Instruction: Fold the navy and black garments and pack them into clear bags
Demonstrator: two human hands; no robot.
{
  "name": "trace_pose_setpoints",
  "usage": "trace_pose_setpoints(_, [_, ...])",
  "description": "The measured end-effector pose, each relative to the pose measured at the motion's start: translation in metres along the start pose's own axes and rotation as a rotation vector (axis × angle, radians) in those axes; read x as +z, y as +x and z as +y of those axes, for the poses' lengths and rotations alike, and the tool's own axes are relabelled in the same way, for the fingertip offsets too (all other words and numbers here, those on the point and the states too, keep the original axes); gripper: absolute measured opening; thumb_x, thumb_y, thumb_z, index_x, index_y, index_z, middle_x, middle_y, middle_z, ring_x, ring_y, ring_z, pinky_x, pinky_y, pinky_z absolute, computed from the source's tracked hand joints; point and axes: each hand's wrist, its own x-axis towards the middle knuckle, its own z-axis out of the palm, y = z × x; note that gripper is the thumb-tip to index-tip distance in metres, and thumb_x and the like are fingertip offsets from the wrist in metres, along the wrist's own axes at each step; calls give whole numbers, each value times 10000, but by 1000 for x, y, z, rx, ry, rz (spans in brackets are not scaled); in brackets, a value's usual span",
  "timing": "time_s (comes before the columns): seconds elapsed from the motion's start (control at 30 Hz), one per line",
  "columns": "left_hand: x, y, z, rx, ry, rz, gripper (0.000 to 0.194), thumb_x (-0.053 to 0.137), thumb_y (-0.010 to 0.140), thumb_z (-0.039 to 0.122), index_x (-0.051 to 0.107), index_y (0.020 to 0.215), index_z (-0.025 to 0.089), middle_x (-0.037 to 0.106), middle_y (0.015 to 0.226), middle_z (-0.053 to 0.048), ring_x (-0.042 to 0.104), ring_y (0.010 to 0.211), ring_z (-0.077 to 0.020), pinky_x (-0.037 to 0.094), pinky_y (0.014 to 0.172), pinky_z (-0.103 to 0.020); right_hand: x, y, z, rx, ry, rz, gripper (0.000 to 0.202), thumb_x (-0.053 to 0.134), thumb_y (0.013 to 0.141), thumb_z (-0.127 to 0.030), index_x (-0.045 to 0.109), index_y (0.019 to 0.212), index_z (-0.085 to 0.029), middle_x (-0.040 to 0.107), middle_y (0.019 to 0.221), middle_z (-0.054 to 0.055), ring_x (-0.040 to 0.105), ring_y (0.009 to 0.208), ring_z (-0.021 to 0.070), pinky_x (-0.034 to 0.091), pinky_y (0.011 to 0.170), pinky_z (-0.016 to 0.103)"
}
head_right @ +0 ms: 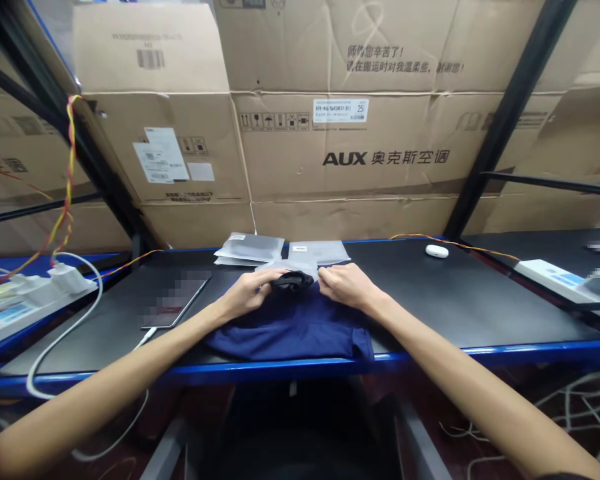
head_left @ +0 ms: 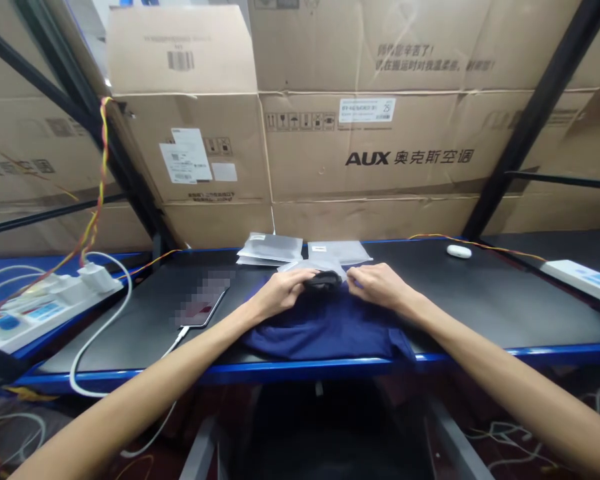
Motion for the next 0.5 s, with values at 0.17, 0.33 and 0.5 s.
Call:
trace_pose_setpoints(0.17, [-5, -5, 5, 97, -78, -39, 469, 383, 780, -13, 621, 1139, 174, 655, 1297, -103, 594, 1252, -206, 508, 1039, -385, -5, 0, -5, 39, -68, -78, 155, 498, 940, -200, 620, 848, -176, 697, 736, 48, 649, 693, 186, 373, 559, 271])
trace_pose_setpoints(0.33, [-6, -8, 15, 221, 45, -339, 495, 510, 712, 66, 632, 1177, 178, 582, 1396, -113, 509, 1342, -267, 459, 1108, -429, -5, 1, -9, -7, -110, -90, 150, 559, 914, -205, 635, 1036, -164, 706, 1083, 118, 638, 962, 236, 460, 603, 263])
trace_pose_setpoints(0.5, [-7, -11, 13, 238, 92, -356, 619, 513, 698, 72, 598, 1299, 192, 573, 1414, -93, 505, 1346, -263, 460, 1113, -417, 3, 1, -9, -130, -23, -1, 348, 484, 953, -126, 577, 1286, -163, 651, 1319, 99, 628, 1154, 216, 556, 683, 258])
